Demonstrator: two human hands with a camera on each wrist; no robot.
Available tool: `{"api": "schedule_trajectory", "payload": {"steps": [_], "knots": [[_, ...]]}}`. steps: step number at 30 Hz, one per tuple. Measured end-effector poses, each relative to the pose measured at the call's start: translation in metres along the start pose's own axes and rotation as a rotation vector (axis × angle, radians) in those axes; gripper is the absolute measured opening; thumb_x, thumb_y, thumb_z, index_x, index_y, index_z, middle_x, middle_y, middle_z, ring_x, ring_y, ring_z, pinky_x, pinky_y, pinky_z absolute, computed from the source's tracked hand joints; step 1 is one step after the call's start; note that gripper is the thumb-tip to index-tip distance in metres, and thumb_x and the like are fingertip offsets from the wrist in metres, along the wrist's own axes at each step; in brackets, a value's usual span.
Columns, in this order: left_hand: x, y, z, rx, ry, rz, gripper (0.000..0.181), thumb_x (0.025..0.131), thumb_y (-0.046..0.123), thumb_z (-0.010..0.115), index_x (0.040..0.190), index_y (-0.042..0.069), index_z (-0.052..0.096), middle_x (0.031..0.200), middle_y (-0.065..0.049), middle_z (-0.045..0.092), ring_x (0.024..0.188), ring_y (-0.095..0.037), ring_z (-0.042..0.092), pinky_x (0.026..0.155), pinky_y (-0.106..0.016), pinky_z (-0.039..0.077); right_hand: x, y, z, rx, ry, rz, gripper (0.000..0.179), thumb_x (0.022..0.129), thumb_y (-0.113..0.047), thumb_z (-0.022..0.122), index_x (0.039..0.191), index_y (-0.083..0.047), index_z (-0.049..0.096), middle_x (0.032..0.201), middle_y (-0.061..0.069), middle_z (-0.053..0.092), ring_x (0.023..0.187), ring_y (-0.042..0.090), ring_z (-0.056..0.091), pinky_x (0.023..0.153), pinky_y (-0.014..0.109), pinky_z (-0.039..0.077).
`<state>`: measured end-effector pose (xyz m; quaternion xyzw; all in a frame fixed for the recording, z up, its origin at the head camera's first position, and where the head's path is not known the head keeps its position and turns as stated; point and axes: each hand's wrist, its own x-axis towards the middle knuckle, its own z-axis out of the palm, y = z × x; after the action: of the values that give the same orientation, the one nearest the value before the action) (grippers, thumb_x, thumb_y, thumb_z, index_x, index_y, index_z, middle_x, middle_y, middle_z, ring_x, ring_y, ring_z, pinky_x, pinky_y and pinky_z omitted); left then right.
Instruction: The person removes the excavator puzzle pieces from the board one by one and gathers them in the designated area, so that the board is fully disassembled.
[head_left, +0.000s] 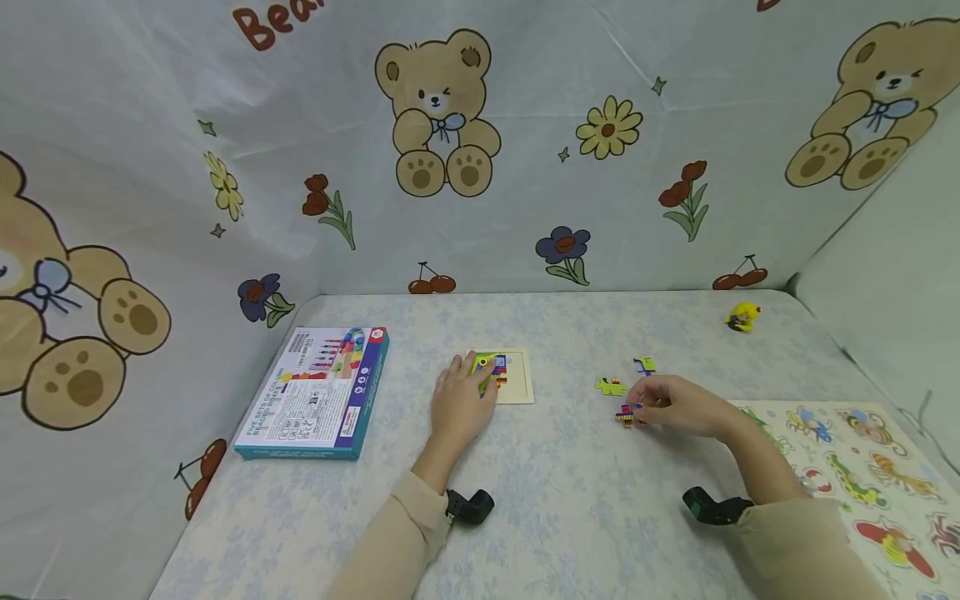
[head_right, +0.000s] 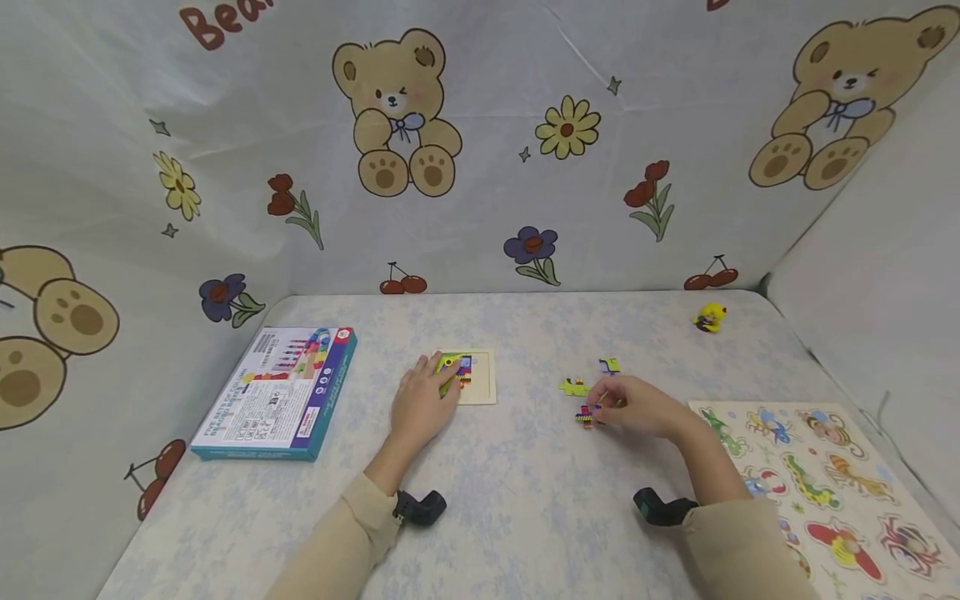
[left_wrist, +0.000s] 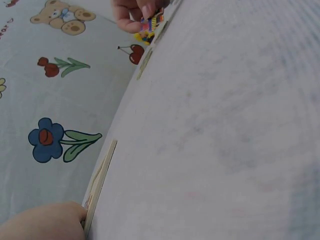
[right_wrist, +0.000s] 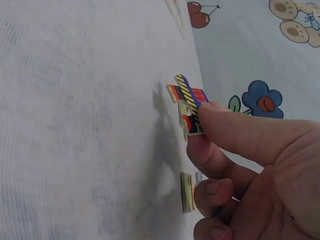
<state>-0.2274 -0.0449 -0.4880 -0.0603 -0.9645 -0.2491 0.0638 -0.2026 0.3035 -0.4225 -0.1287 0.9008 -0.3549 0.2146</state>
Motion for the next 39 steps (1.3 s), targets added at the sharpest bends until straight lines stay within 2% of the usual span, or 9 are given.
{"api": "schedule_trajectory", "payload": {"steps": [7, 21, 28, 33, 39], "knots": [[0.001, -0.001, 0.0, -0.002, 0.001, 0.002, 0.042, 0.102, 0.04, 0.046, 0.143, 0.033, 0.054, 0.161, -0.003, 0.035, 0.152, -0.029, 0.026, 0.125, -0.049, 0.02, -0.011, 0.011, -0.005, 0.0, -0.024, 0.067, 0.018, 0.093, -0.021, 0.069, 0.106, -0.009, 0.065, 0.09, 0.002, 0.062, 0.083, 0.017, 0.052, 0.07, 0.027, 0.045], [0.0, -0.001, 0.002, -0.006, -0.006, -0.007, 0.042, 0.103, 0.04, 0.046, 0.143, 0.033, 0.053, 0.161, -0.002, 0.034, 0.152, -0.029, 0.025, 0.125, -0.049, 0.019, -0.019, 0.023, -0.009, -0.048, -0.008, 0.047, 0.015, 0.091, -0.01, 0.068, 0.105, -0.006, 0.066, 0.091, 0.004, 0.062, 0.079, 0.015, 0.051, 0.065, 0.025, 0.045], [0.0, -0.001, 0.001, 0.006, 0.003, 0.003, 0.042, 0.103, 0.041, 0.045, 0.143, 0.033, 0.054, 0.161, -0.003, 0.035, 0.152, -0.029, 0.026, 0.125, -0.049, 0.02, -0.02, 0.017, -0.006, -0.18, 0.06, 0.136, 0.022, 0.088, -0.025, 0.075, 0.099, -0.011, 0.062, 0.076, 0.002, 0.052, 0.071, 0.017, 0.047, 0.059, 0.028, 0.038], [0.0, -0.001, 0.0, 0.002, 0.003, 0.0, 0.044, 0.103, 0.041, 0.045, 0.146, 0.033, 0.051, 0.161, -0.003, 0.034, 0.152, -0.029, 0.025, 0.125, -0.049, 0.02, -0.019, 0.011, -0.003, -0.161, 0.095, 0.092, 0.021, 0.09, -0.026, 0.073, 0.099, -0.012, 0.061, 0.08, 0.002, 0.053, 0.072, 0.016, 0.047, 0.059, 0.028, 0.038], [0.0, 0.0, -0.001, -0.012, 0.011, -0.001, 0.048, 0.102, 0.04, 0.046, 0.149, 0.029, 0.047, 0.16, -0.004, 0.036, 0.152, -0.03, 0.026, 0.124, -0.05, 0.021, -0.005, 0.0, 0.0, -0.154, 0.138, 0.019, 0.017, 0.091, -0.025, 0.071, 0.098, -0.012, 0.062, 0.081, 0.002, 0.054, 0.072, 0.016, 0.048, 0.059, 0.027, 0.04]]}}
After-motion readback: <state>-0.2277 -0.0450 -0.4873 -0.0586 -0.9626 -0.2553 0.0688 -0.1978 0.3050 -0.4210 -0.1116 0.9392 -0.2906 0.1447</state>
